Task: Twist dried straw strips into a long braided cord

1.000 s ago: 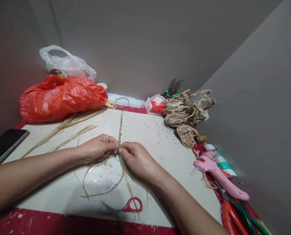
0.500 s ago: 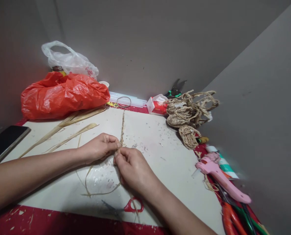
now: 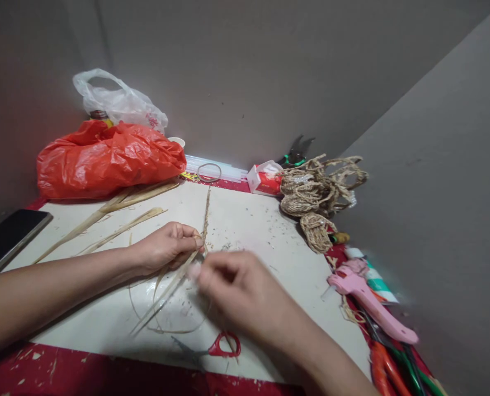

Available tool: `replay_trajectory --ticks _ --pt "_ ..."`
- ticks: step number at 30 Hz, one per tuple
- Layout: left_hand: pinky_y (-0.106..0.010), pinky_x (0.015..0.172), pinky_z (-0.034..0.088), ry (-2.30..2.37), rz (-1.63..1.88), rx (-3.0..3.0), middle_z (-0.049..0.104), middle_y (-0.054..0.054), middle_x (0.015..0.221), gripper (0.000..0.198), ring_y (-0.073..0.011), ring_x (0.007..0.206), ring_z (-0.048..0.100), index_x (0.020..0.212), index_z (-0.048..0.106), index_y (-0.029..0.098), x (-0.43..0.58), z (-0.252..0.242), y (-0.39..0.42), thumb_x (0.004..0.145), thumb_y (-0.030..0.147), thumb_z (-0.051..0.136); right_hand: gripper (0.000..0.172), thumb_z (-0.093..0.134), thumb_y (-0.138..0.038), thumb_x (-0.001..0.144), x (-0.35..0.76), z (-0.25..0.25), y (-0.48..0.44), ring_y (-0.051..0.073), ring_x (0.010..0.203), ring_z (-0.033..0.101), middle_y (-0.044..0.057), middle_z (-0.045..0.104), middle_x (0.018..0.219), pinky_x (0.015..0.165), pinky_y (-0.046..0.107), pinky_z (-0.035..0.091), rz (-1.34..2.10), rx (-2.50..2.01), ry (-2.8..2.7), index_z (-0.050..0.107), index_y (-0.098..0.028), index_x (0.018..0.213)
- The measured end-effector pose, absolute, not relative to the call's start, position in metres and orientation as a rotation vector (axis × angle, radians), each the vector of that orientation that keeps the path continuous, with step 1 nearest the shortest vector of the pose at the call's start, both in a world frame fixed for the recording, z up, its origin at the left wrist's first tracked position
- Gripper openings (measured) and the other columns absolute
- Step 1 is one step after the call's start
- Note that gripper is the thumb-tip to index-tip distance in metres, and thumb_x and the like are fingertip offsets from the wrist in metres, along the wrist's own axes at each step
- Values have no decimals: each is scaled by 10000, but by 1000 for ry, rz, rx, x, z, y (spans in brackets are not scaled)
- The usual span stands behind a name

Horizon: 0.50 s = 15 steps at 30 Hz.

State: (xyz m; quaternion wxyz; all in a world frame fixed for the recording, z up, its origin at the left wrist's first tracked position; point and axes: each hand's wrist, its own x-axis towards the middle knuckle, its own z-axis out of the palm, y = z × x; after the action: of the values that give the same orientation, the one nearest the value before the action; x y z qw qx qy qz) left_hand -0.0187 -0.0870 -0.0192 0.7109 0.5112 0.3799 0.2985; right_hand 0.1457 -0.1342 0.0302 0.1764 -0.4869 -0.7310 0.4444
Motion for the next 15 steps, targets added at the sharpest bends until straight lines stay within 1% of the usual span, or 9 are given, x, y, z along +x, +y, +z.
replay_trajectory --ticks 2,3,4,5,6,8,10,12,15 --pt "-225 354 105 823 664 1134 307 99 346 173 -41 304 200 665 520 154 -19 -20 -87 757 295 559 401 490 -488 824 150 25 -122 92 491 419 -6 484 517 481 210 338 996 -1482 -1713 501 -167 584" --pt "-225 356 106 807 664 1137 315 96 349 182 -41 306 204 660 517 155 -19 -20 -86 760 301 558 358 515 -490 810 149 19 -117 100 529 458 7 533 580 506 212 364 1012 -1466 -1623 545 -165 664" --pt "-225 359 107 788 665 1140 329 91 356 193 -40 309 209 651 512 154 -19 -20 -86 764 305 553 336 532 -491 800 148 12 -112 102 541 476 13 556 614 513 212 378 1140 -1426 -1566 565 -164 730" --pt "-223 364 108 775 666 1140 345 86 363 200 -39 314 213 639 505 154 -19 -20 -87 765 302 553 336 525 -492 806 145 4 -109 94 507 465 6 545 589 490 209 374 1332 -1390 -1517 563 -163 756" --pt "-221 369 110 774 670 1135 355 83 370 204 -36 319 214 623 493 153 -18 -20 -87 761 289 556 354 502 -502 817 143 -2 -106 79 439 416 -13 501 522 438 199 342 1532 -1365 -1467 547 -161 735" --pt "-214 380 118 793 666 1138 361 79 377 204 -30 333 211 593 482 146 -18 -18 -87 756 248 552 377 492 -505 822 140 -11 -104 42 338 243 -70 354 413 342 174 210 1824 -1337 -1349 505 -161 669" --pt "-206 392 140 802 633 1174 352 75 379 193 -30 350 214 588 512 129 -18 -15 -87 763 210 525 370 517 -490 811 141 -15 -102 27 339 116 -105 247 399 318 165 99 1982 -1312 -1252 495 -157 651" --pt "-200 408 176 799 593 1235 366 65 398 199 -36 378 238 611 555 111 -18 -13 -86 777 202 494 354 542 -469 801 146 -15 -99 24 353 88 -111 223 413 315 160 66 2089 -1269 -1191 494 -155 645" --pt "-198 445 230 845 594 1377 421 50 466 175 -48 432 289 661 579 106 -20 -14 -82 769 226 511 383 566 -451 786 151 -15 -95 19 351 95 -105 237 413 314 158 58 2201 -1225 -1120 423 -166 574"
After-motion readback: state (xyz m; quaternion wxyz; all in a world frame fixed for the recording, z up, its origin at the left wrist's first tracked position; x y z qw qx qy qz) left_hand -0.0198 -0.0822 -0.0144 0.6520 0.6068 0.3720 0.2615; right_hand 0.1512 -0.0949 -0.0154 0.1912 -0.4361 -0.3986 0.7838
